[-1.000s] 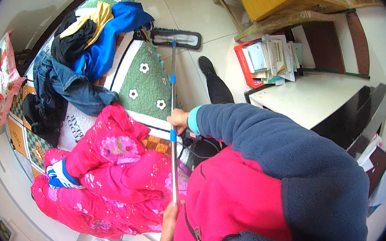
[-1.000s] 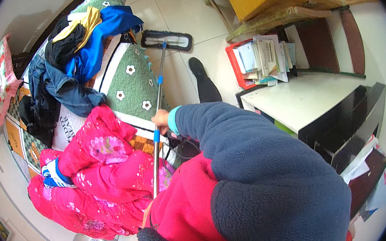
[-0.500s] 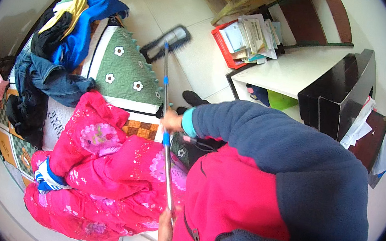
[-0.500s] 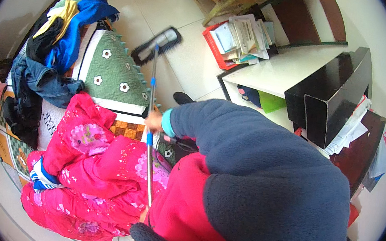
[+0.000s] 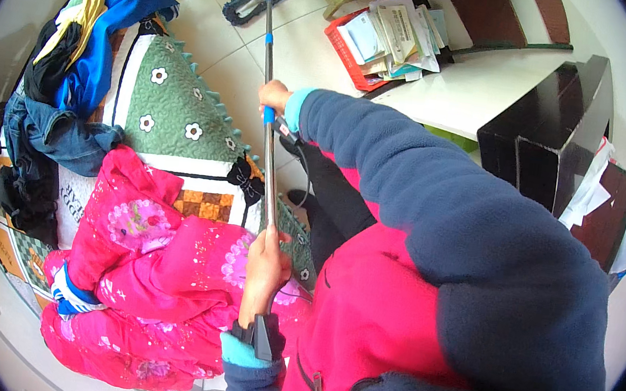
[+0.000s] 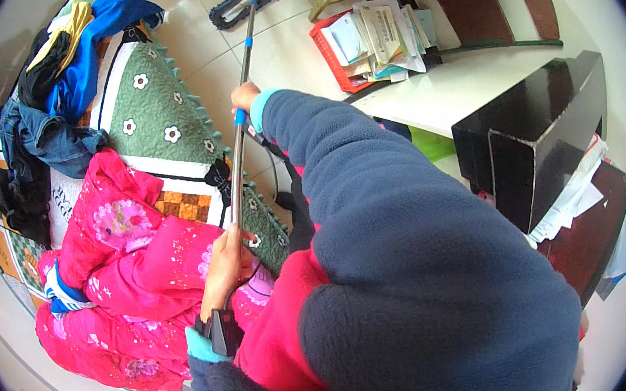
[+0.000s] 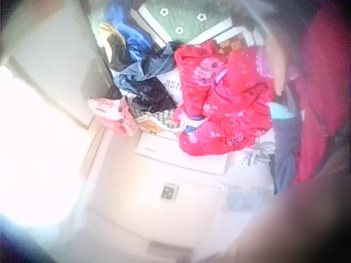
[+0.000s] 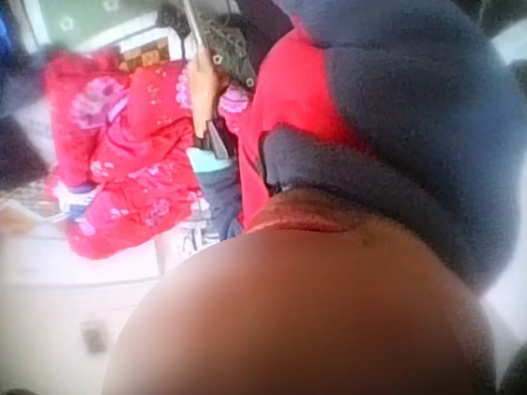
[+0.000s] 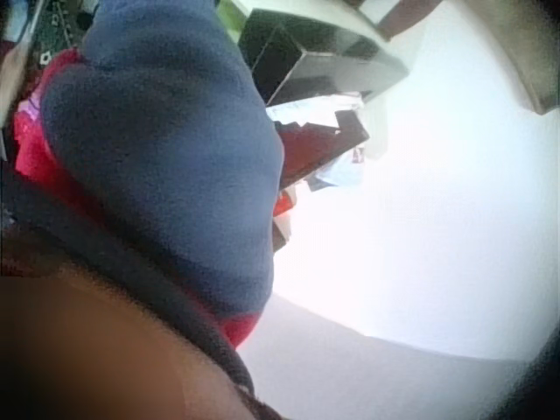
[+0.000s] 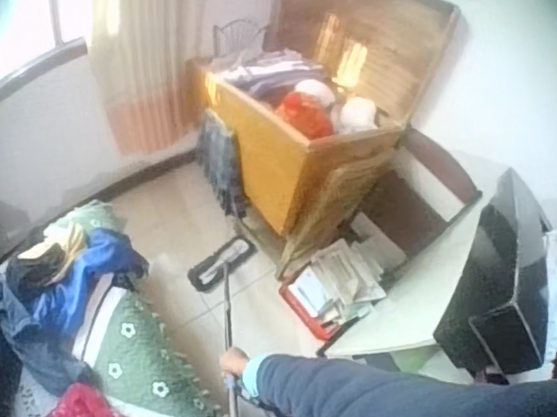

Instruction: The person uses a long-handled mop to clean a tiled floor in a cluttered room. They move the mop back and forth across the floor, navigating around furniture and items on the floor.

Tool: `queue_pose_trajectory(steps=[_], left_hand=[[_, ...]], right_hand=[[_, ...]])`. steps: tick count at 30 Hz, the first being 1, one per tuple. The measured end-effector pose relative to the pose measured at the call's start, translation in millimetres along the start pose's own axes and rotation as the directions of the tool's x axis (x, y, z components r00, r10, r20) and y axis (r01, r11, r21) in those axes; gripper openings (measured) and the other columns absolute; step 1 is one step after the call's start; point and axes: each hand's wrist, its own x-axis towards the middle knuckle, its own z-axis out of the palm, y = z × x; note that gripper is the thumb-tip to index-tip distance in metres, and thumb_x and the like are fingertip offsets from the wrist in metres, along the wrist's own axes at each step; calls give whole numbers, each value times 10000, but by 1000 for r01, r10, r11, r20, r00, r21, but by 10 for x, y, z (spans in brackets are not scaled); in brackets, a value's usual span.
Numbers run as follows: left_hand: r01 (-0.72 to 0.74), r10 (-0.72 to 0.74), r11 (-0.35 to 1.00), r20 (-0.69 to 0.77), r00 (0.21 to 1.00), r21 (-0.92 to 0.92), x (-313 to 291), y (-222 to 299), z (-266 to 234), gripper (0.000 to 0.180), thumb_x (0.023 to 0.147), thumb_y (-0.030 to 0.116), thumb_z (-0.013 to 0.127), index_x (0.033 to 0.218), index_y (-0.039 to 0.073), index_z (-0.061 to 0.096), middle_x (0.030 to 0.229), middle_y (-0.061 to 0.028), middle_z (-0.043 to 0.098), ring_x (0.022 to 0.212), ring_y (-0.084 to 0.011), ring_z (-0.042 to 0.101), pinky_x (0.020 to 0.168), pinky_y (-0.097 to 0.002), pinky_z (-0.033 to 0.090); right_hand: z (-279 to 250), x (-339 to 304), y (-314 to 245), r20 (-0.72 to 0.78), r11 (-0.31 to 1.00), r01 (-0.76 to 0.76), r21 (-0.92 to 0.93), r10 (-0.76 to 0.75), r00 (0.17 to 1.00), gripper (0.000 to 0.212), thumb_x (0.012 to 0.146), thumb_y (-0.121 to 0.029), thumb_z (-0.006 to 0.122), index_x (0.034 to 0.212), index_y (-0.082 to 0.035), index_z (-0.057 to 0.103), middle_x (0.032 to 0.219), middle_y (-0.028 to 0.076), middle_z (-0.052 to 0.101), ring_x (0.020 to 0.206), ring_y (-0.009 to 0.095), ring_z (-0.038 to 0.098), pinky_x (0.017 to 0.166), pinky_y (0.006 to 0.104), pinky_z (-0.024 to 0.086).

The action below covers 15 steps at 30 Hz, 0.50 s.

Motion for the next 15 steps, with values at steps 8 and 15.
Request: queue_pose_trajectory(steps=[8,15], left_hand=[[-26,39,982,-65,997,185,-303,-1166,147,427,1014,322,369,830,3,584,524,-30,458,430,-147,442,437,-317,352],[-10,41,963,-110,993,270,-851,-2419,363,405,1006,304,379,865,-20,577,599,-123,527,550,-244,532,540,-388,405]], right_hand=[[824,-912,-686,226,468,-517,717,545,807,170,770,-233,675,756,-73,617,681,70,645,598,187,630,593,325,523],[685,-1791,-1933,396,801,-528,282,404,825,120,758,-134,694,810,-55,619,694,85,655,607,200,667,522,376,544]])
